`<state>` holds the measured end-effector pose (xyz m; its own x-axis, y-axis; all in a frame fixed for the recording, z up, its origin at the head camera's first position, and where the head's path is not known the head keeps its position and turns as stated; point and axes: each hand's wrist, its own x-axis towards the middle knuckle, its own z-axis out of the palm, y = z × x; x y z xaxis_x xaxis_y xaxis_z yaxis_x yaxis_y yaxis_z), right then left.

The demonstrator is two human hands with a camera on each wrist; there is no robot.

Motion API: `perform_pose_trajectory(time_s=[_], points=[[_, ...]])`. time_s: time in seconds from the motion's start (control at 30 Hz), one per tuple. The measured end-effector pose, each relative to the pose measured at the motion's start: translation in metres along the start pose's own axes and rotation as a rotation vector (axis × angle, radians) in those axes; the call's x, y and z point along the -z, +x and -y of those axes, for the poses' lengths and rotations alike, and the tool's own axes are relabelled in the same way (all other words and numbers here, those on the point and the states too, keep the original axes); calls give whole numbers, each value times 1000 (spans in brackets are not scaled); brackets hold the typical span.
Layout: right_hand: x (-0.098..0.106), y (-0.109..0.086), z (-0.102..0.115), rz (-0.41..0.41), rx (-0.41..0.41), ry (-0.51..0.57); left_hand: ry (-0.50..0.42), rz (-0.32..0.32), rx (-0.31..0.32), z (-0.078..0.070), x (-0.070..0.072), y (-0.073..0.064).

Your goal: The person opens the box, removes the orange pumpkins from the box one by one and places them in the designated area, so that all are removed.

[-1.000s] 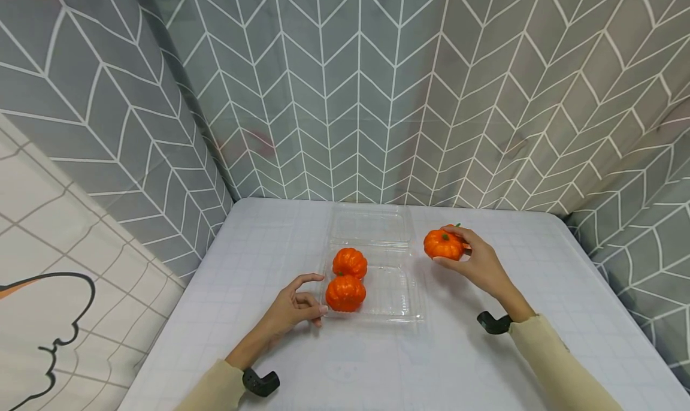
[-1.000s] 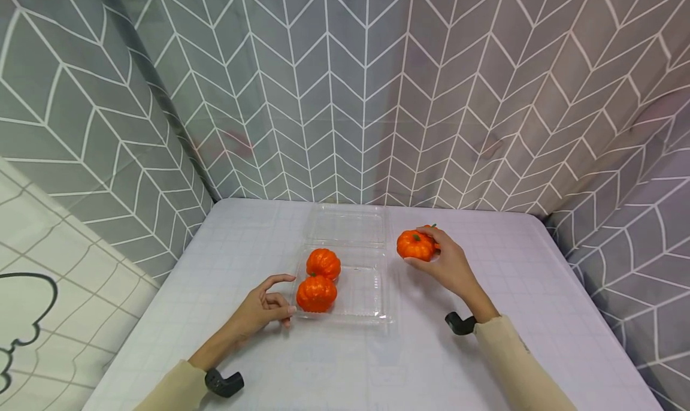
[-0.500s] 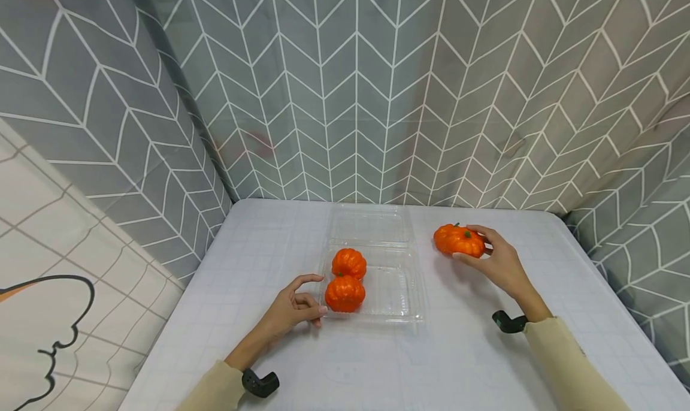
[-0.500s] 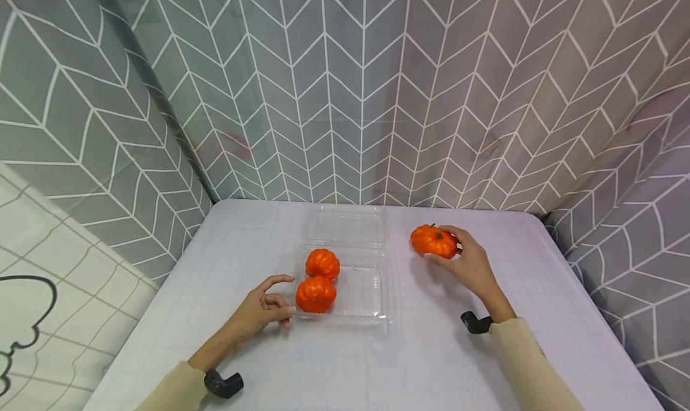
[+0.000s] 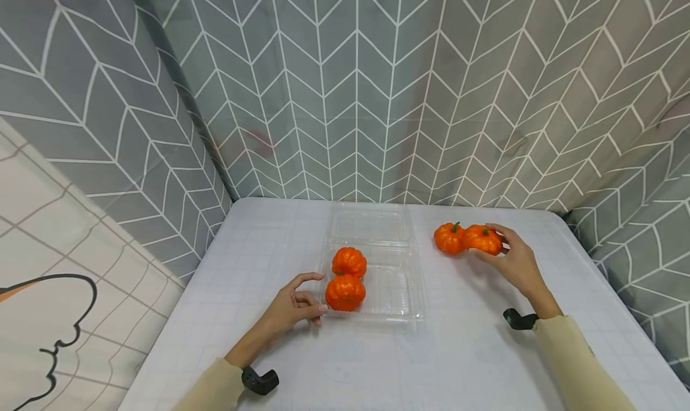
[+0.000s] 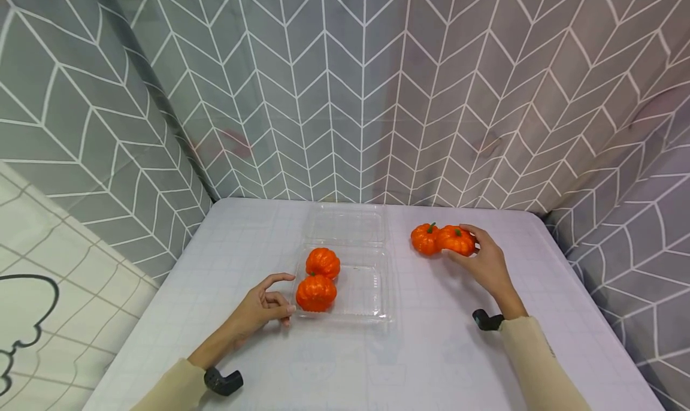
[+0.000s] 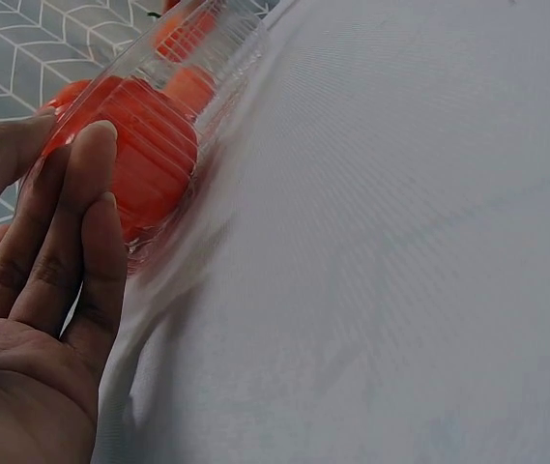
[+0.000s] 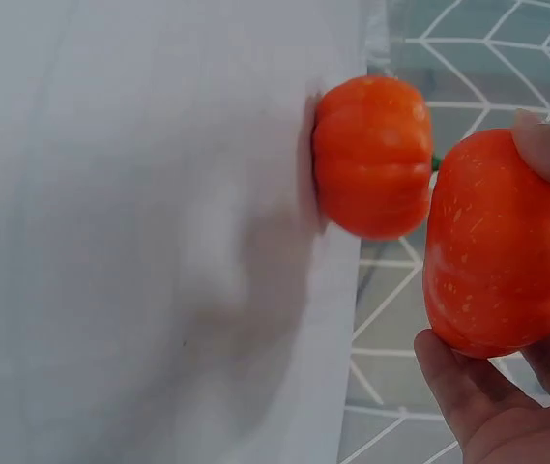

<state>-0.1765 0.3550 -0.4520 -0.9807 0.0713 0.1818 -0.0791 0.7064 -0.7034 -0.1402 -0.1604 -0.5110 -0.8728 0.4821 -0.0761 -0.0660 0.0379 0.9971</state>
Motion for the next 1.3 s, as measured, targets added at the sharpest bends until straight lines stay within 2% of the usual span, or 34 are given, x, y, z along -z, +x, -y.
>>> perform_pose_trajectory(time_s=[0.4, 0.63, 0.83, 1.1, 1.3], points=[[4, 6, -17, -21, -49, -16, -2, -2, 8, 1, 0, 0], [1, 12, -28, -27, -60, -21, 3, 8, -18, 3, 1, 0], [-1, 17, -36, -12, -101, -27, 11, 11, -23, 3, 1, 0], [-1, 24, -41, 2, -117, -48, 18, -1, 0, 1, 0, -1], [-2, 26, -44, 22, -158, -54, -7, -10, 26, -1, -1, -1]])
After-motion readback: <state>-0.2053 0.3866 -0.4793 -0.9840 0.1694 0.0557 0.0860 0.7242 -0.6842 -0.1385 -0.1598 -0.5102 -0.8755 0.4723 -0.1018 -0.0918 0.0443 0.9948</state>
